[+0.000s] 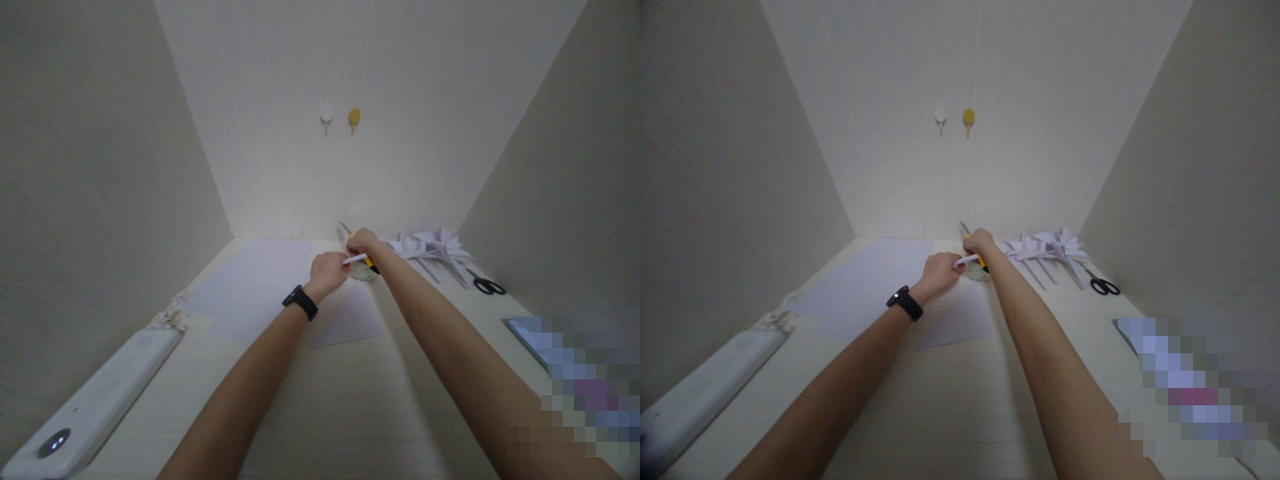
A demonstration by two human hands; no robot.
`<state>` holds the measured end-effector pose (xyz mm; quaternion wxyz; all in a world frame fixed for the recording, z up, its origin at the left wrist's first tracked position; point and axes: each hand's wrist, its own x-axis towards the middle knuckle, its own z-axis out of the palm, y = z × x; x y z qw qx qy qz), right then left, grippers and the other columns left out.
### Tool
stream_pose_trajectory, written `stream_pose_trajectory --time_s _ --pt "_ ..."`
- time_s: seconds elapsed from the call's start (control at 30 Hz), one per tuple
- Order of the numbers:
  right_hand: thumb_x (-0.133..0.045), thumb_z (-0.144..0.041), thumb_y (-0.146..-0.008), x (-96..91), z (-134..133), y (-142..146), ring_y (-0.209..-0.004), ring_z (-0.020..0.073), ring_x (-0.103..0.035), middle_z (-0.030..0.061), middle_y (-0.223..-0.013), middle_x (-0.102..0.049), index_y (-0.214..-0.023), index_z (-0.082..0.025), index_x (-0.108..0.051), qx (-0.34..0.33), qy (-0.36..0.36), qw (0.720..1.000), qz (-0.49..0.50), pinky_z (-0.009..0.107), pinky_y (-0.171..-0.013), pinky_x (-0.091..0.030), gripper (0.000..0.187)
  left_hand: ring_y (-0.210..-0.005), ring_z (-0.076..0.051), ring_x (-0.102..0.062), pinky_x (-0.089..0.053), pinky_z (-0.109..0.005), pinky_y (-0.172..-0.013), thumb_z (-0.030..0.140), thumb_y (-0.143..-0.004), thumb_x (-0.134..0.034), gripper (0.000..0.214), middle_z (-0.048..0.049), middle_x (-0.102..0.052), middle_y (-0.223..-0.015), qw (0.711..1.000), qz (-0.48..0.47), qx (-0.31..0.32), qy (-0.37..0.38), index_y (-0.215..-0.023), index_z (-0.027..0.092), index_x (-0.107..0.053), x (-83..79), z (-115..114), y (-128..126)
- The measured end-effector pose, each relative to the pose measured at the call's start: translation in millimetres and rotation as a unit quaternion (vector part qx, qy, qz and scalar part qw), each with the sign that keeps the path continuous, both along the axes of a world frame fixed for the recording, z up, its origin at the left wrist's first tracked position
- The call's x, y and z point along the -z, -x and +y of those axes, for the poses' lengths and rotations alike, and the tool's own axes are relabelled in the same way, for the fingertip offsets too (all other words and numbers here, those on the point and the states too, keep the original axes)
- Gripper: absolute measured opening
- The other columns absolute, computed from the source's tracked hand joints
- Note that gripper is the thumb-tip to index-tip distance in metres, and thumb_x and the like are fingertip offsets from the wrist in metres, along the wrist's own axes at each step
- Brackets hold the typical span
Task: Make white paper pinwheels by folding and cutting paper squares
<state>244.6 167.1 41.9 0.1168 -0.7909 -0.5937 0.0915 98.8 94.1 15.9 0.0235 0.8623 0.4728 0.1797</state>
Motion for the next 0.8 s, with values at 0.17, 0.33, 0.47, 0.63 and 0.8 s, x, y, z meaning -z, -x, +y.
stream_pose_trajectory --time_s 0.17,0.33,0.47,0.63,0.8 --pt "-0.068 -0.012 -0.066 0.6 -0.8 1.8 -0.073 0.0238 -0.072 0.0096 -0.053 -0.067 -0.071 -0.009 -0.074 0.018 0.003 1.000 0.008 0.022 -0.061 -0.049 0.008 -0.088 -0.024 -0.067 -0.045 -0.032 -0.072 0.031 -0.091 -0.048 0.028 -0.0086 -0.074 -0.092 1.000 0.006 0.011 -0.014 -0.101 0.023 -0.073 -3.8 -7.3 0.8" --pt "-0.066 -0.013 -0.071 2.8 1.3 2.3 -0.056 0.0188 -0.068 0.0043 -0.041 -0.059 -0.071 -0.009 -0.073 0.033 -0.001 0.999 0.037 0.021 -0.054 -0.048 0.008 -0.087 -0.024 -0.067 -0.044 -0.032 -0.072 0.029 -0.088 -0.051 0.024 -0.0076 -0.074 -0.090 0.999 0.019 0.028 -0.016 -0.096 0.023 -0.073 -4.3 -12.6 4.3" --pt "-0.071 -0.015 -0.069 2.7 6.7 1.5 -0.057 0.0192 -0.068 0.0033 -0.042 -0.058 -0.073 -0.011 -0.074 0.034 -0.003 0.998 0.049 0.022 -0.054 -0.049 0.007 -0.089 -0.025 -0.066 -0.044 -0.032 -0.074 0.031 -0.089 -0.053 0.022 -0.0076 -0.073 -0.094 0.998 0.021 0.050 -0.026 -0.095 0.023 -0.072 -5.4 -18.0 6.5" --pt "-0.072 -0.014 -0.067 -1.8 8.1 2.9 -0.064 0.0212 -0.070 0.0055 -0.050 -0.063 -0.077 -0.012 -0.075 0.029 -0.006 0.998 0.058 0.023 -0.055 -0.050 0.011 -0.092 -0.025 -0.065 -0.043 -0.033 -0.078 0.029 -0.090 -0.052 0.021 -0.0087 -0.072 -0.097 0.997 0.027 0.062 -0.037 -0.094 0.022 -0.071 -7.0 -23.5 7.0" --pt "-0.071 -0.014 -0.070 -8.3 0.8 3.7 -0.075 0.0248 -0.071 0.0102 -0.060 -0.067 -0.085 -0.009 -0.074 -0.007 -0.025 0.997 0.079 0.024 -0.060 -0.050 0.016 -0.092 -0.026 -0.065 -0.044 -0.033 -0.076 0.031 -0.091 -0.052 0.021 -0.0079 -0.072 -0.097 0.999 0.004 0.034 -0.026 -0.100 0.023 -0.070 -10.1 -19.7 9.8"
